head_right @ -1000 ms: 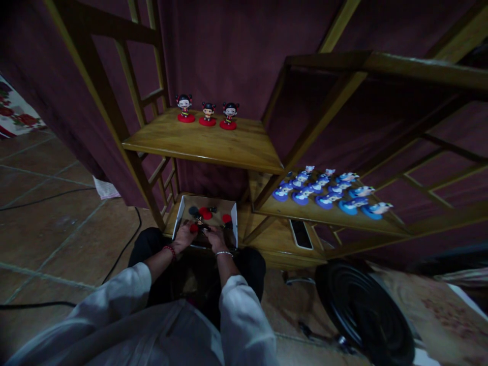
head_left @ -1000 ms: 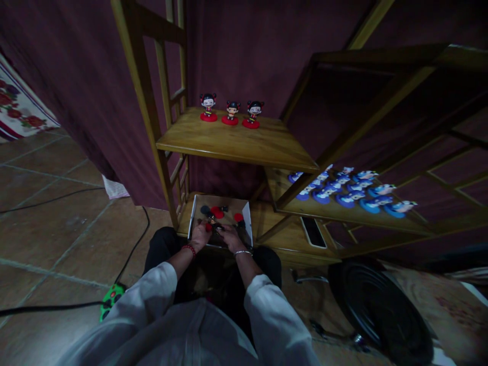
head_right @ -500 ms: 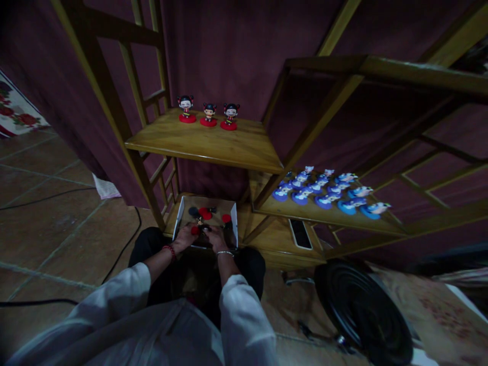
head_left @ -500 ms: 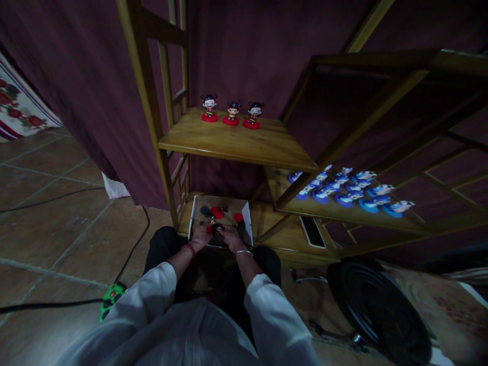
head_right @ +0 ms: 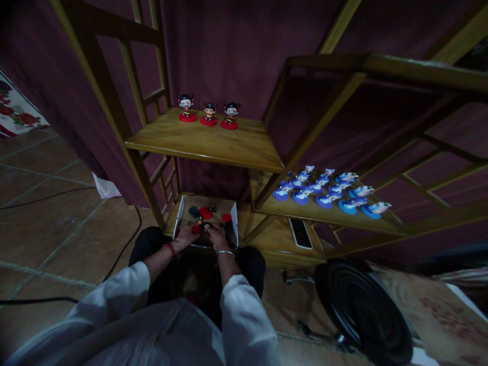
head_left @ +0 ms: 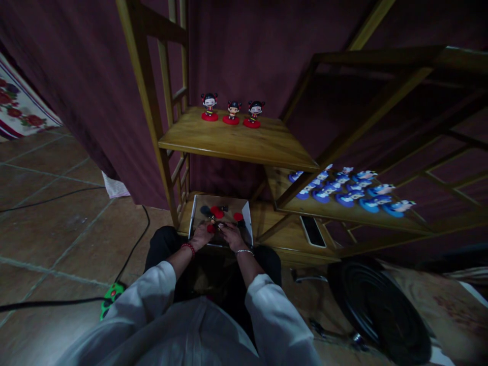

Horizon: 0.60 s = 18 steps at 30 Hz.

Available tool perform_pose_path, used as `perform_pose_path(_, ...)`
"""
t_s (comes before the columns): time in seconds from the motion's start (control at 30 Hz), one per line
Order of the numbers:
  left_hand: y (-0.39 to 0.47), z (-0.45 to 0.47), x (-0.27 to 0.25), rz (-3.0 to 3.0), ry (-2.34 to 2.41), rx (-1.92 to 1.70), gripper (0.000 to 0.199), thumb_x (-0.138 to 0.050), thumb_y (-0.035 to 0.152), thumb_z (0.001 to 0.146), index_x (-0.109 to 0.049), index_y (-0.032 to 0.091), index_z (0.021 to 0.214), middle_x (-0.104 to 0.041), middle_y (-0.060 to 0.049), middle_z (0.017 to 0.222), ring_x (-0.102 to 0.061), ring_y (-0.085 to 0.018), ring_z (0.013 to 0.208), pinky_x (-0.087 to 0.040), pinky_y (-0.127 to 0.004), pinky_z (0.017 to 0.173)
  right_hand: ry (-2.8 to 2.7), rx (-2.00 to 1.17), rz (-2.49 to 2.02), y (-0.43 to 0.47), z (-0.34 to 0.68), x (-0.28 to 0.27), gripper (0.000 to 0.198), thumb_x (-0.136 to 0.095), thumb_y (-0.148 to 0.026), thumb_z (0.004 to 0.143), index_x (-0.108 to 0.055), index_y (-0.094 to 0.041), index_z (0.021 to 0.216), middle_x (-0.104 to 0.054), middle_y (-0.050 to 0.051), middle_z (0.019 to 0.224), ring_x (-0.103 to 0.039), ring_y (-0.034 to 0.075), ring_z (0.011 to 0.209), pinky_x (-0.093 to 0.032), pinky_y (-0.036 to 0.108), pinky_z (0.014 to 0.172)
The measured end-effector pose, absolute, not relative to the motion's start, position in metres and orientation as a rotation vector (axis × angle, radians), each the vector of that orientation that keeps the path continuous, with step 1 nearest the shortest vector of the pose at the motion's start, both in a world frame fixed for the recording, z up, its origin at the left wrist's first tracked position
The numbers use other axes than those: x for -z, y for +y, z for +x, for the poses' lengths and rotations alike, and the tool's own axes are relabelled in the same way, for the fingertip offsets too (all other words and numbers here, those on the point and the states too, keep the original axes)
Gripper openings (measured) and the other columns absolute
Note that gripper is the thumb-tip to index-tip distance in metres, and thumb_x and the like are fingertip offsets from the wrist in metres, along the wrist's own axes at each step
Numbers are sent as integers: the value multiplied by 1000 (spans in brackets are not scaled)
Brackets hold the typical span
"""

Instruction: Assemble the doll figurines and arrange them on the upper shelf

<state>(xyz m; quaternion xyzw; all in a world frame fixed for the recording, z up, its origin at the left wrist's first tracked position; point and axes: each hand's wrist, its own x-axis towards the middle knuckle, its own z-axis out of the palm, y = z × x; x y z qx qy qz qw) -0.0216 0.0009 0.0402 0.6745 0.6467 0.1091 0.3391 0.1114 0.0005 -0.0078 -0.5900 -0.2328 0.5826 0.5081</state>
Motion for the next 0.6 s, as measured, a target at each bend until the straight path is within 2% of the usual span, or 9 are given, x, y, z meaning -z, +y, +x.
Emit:
perform_pose_path(0.13,2,-19,-36,1609,1597,-405,38,-57,8,69,-59,17,105,-66,-5,98,-61,-15,89,-47,-23,77,-523,-1392,-1389,1,111,3,42,-82,-32,39,-61,-17,73,-68,1,71,-64,18,71,-51,30,65)
perform_pose_path(0.33,1,-17,-27,1356,1477,-598,40,-57,4,66,-60,17,104,-65,-1,84,-60,-13,75,-49,-23,70,-507,-1354,-1353,1,109,2,44,-83,-34,36,-61,-16,69,-67,0,65,-64,16,65,-51,28,61)
perform_pose_path(0.6,-2,-14,-15,978,1243,-879,37,-59,1,65,-61,15,99,-63,-6,93,-58,-12,73,-50,-24,65,-518,-1328,-1282,-1,108,-3,45,-83,-35,37,-60,-17,71,-68,0,68,-63,15,61,-51,27,59)
